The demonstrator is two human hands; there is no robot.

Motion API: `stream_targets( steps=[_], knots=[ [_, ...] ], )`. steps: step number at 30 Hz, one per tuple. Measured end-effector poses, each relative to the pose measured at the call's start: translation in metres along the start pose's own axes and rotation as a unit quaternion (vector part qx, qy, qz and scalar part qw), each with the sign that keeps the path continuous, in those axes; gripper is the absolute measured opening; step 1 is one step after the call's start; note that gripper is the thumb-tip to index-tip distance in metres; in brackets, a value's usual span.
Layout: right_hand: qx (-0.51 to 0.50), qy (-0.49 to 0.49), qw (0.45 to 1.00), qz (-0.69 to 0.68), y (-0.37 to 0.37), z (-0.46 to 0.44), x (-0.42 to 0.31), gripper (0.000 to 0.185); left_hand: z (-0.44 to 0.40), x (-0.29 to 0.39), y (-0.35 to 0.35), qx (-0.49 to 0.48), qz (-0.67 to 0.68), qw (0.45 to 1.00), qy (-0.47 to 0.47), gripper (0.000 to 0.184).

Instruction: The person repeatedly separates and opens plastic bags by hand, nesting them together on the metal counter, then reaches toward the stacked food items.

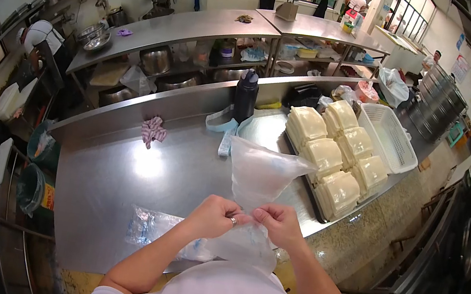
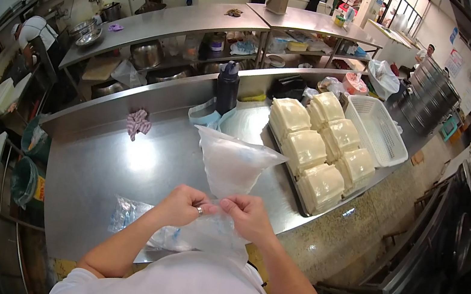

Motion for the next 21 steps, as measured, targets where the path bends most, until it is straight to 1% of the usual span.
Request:
stream_targets(
  steps=[1,4,5,7,8,10,11,13,14,16,17,19,21],
  knots=[
    [0.014,0.013,1.000,0.024,0.000,0.004,-0.007,0.023,0.000,-0.001,-0.001,0.001,0.000,1.000,-0.002,0.028],
    [0.067,0.073,0.991,0.093,0.005,0.008,-0.015,0.024,0.003,0.011,-0.003,0.073,0.071,0.976,-0.192,0.024],
    [0.086,0.097,0.985,0.115,0.006,0.010,-0.016,0.024,0.003,0.012,-0.008,0.073,0.126,0.967,-0.209,0.022],
    [0.106,0.098,0.985,0.091,0.006,0.012,-0.016,0.023,0.004,0.016,-0.015,0.073,0.236,0.939,-0.240,0.021],
    [0.116,0.099,0.985,0.080,0.007,0.014,-0.015,0.023,0.002,0.007,-0.019,0.073,0.255,0.946,-0.186,0.022],
    [0.087,0.046,0.994,-0.042,0.007,0.016,-0.004,0.023,0.001,-0.009,-0.025,0.073,0.289,0.952,-0.074,0.025],
    [0.072,0.020,0.992,-0.104,0.007,0.016,0.000,0.023,0.000,-0.004,-0.020,0.095,0.294,0.946,-0.102,0.025],
    [0.057,0.022,0.990,-0.131,0.011,0.020,-0.007,0.020,0.002,0.010,-0.011,0.136,0.304,0.930,-0.157,0.026],
    [0.049,0.023,0.988,-0.145,0.013,0.021,-0.012,0.019,0.002,0.011,-0.011,0.129,0.285,0.938,-0.147,0.027],
    [0.067,0.034,0.993,-0.090,0.022,0.026,-0.018,0.015,0.005,0.012,-0.009,0.114,0.247,0.954,-0.127,0.029],
    [0.077,0.041,0.994,-0.062,0.027,0.027,-0.020,0.014,0.006,0.012,-0.010,0.093,0.235,0.962,-0.102,0.027],
    [0.071,0.039,0.986,-0.144,0.034,0.025,-0.016,0.013,0.009,0.010,-0.015,0.051,0.211,0.975,-0.053,0.022],
    [0.050,0.020,0.975,-0.215,0.031,0.023,-0.020,0.014,0.008,0.011,-0.016,0.082,0.242,0.961,-0.108,0.022]
  ],
)
Point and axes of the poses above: each hand's wrist, its own z-axis away from the middle knuckle, its own y-axis out of the back of the hand, x = y × z, the point moved 7 cm from there along -z, towards the middle knuckle, and after that the axes turned 2 degrees about x, right-handed, at the moved point
